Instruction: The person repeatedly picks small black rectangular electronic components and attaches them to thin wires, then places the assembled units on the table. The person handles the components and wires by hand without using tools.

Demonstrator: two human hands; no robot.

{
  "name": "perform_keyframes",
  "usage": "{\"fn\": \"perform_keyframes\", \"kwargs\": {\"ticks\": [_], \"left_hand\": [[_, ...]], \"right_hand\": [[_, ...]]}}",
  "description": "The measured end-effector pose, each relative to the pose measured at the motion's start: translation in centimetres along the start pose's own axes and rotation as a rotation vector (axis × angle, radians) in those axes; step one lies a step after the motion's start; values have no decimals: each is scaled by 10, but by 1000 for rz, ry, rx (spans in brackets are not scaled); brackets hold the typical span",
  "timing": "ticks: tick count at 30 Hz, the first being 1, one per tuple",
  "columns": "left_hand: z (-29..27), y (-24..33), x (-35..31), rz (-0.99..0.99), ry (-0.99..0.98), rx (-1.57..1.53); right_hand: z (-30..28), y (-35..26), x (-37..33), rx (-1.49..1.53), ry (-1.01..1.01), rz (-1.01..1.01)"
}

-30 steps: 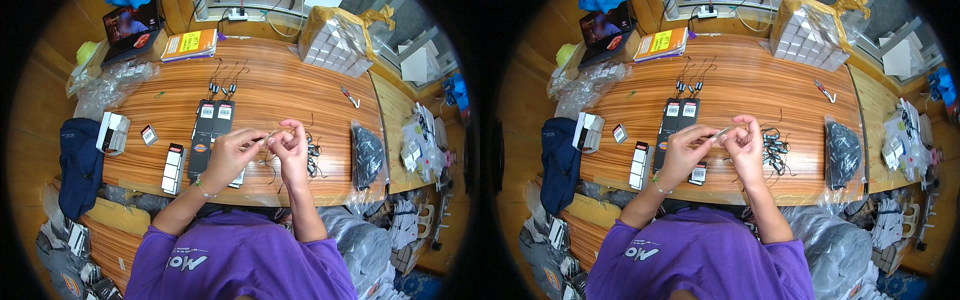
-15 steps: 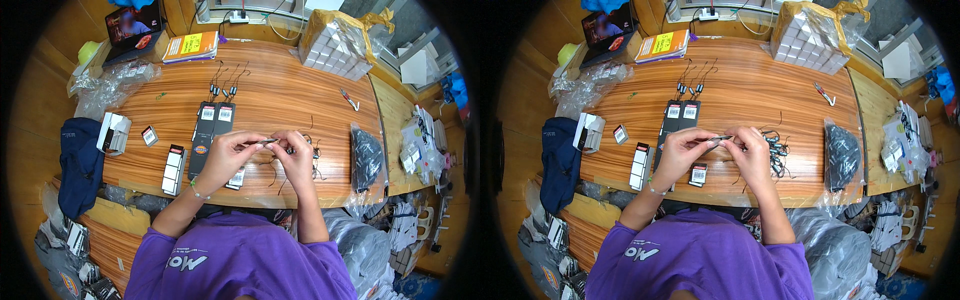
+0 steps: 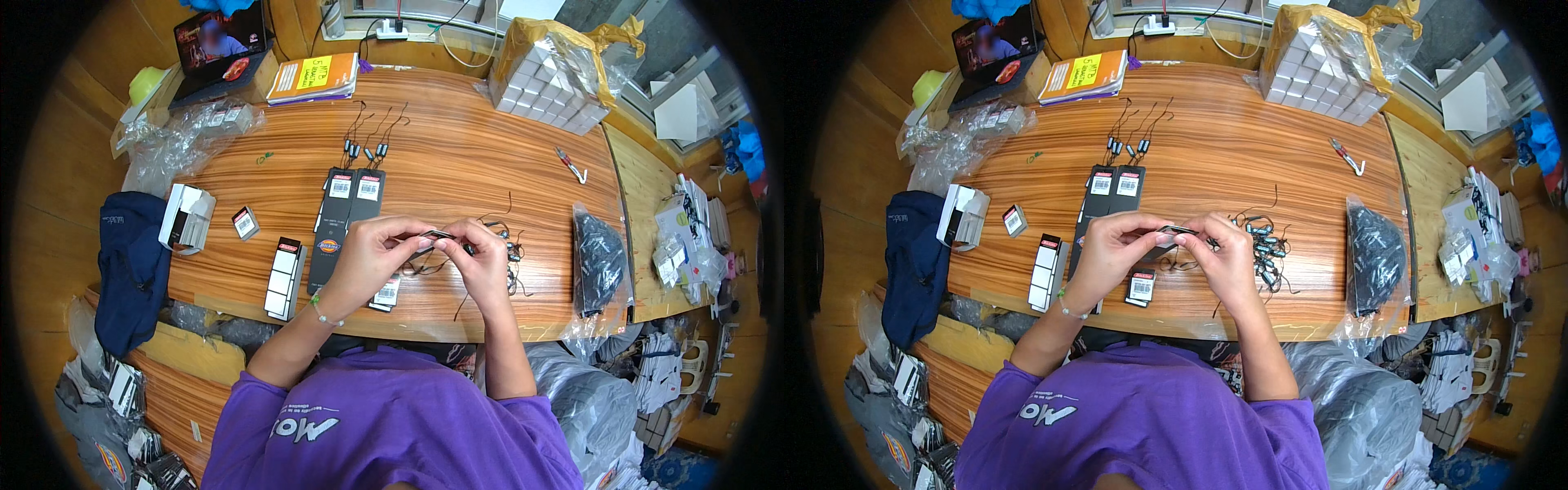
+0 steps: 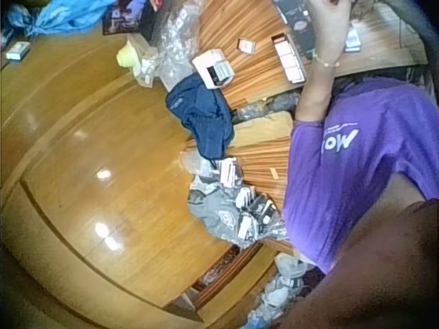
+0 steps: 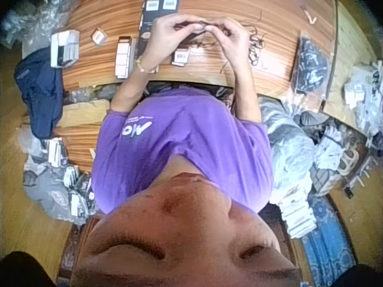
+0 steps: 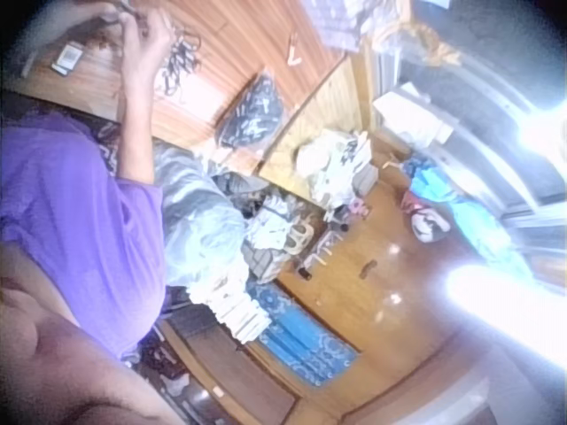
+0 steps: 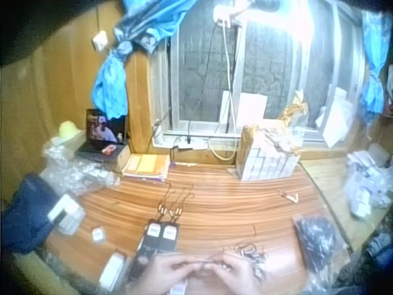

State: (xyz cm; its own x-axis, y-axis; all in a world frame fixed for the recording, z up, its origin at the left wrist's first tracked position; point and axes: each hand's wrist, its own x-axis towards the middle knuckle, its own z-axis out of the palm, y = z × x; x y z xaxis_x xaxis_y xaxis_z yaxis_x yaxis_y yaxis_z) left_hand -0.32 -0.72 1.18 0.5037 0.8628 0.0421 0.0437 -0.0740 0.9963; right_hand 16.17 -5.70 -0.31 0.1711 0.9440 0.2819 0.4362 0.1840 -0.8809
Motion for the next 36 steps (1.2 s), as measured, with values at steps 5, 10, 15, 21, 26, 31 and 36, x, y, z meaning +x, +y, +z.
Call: {"fn": "perform_keyframes", "kwargs": {"ticks": [5, 10, 15, 21, 26, 31, 36], "left_hand": [[1, 3, 0, 46, 6, 17], [2, 3, 0, 66, 19, 84], [4, 0, -1, 90, 32, 103], [4, 7, -3, 502, 86, 498], [6, -4, 1, 726, 60, 584], [6, -11, -3, 504, 76, 478], [1, -23, -10, 393, 48, 400]], "right_hand": [[-1, -2, -2, 42, 0, 51], [2, 3, -4, 58, 21, 72], [4, 2, -5, 48, 35, 80], [-3, 8, -1, 613, -102, 264], [-5, 12, 3, 805, -23, 251], [-11, -3, 20, 1275, 294, 165], [-7, -16, 26, 1309, 70, 69]]}}
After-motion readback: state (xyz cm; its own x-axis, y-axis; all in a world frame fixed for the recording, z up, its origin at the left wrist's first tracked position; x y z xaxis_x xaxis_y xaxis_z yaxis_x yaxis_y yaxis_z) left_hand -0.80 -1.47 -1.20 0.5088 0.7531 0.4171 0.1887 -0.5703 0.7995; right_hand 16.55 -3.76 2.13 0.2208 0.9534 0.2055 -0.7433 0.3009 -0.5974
